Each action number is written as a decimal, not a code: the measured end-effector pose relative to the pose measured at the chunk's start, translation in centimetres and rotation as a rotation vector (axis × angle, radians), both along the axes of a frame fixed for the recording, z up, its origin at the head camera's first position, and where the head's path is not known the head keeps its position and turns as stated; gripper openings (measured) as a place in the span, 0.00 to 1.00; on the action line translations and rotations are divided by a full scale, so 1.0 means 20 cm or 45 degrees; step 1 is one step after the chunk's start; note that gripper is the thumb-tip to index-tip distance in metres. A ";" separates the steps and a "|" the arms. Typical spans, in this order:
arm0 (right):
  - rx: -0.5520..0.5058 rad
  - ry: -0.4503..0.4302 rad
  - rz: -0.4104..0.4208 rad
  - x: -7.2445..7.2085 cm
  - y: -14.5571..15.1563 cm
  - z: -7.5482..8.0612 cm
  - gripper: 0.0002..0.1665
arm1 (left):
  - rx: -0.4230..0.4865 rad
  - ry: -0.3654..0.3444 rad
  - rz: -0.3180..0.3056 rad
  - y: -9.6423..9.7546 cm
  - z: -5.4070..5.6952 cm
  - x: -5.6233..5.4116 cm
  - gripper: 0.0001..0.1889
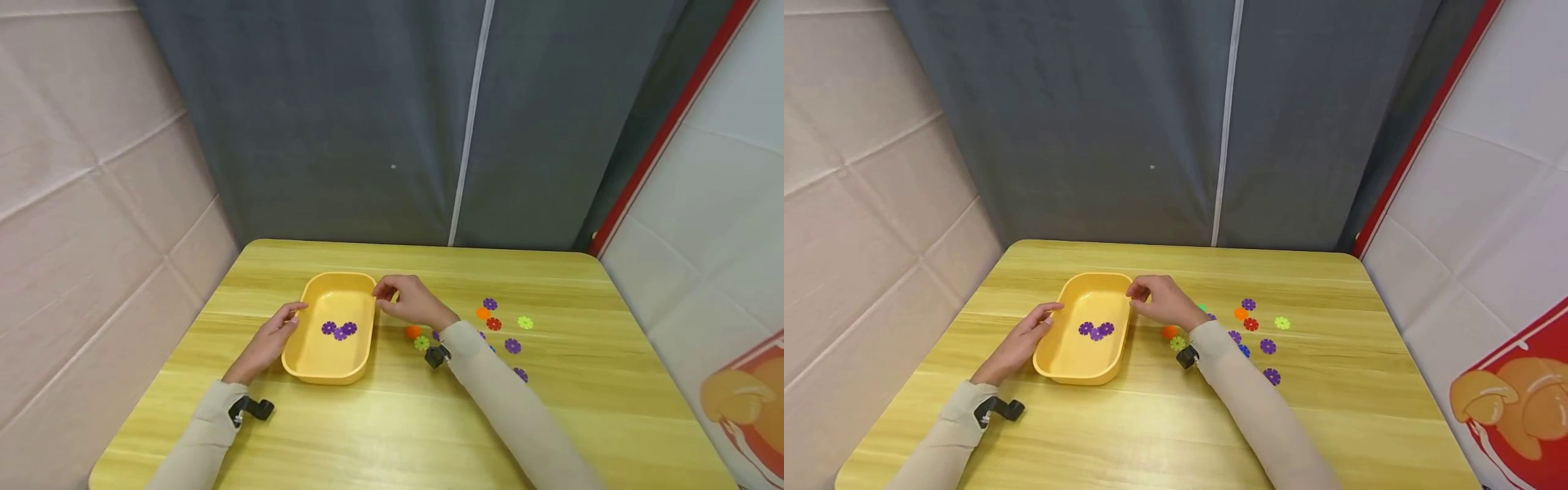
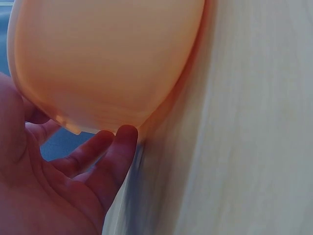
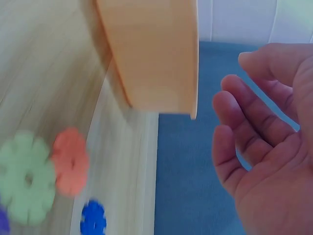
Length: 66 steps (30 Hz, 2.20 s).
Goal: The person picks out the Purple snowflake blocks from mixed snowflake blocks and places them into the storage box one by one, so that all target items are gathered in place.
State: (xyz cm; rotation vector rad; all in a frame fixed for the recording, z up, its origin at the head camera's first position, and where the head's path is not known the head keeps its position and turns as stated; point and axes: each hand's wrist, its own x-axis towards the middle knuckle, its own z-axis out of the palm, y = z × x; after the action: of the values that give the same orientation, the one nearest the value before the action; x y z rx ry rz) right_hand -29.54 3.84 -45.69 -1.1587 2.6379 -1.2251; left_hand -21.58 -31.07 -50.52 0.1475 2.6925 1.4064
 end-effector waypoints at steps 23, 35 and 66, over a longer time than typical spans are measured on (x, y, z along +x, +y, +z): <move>0.110 -0.079 -0.148 0.02 0.47 -0.15 0.14 | 0.044 0.009 0.000 -0.02 -0.01 0.01 0.23; 0.208 -0.247 -0.245 0.03 0.63 -0.21 0.18 | 0.044 0.015 0.001 -0.02 -0.02 0.01 0.22; 0.280 -0.271 -0.233 0.00 0.63 -0.22 0.10 | 0.056 -0.033 0.024 -0.01 -0.02 0.01 0.23</move>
State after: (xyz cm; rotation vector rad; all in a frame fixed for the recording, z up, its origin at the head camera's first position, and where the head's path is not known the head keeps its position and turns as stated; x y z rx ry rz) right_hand -29.54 16.48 -50.09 -0.7255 2.6765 -0.9838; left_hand -21.35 -31.29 -50.86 0.1064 2.6505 1.4630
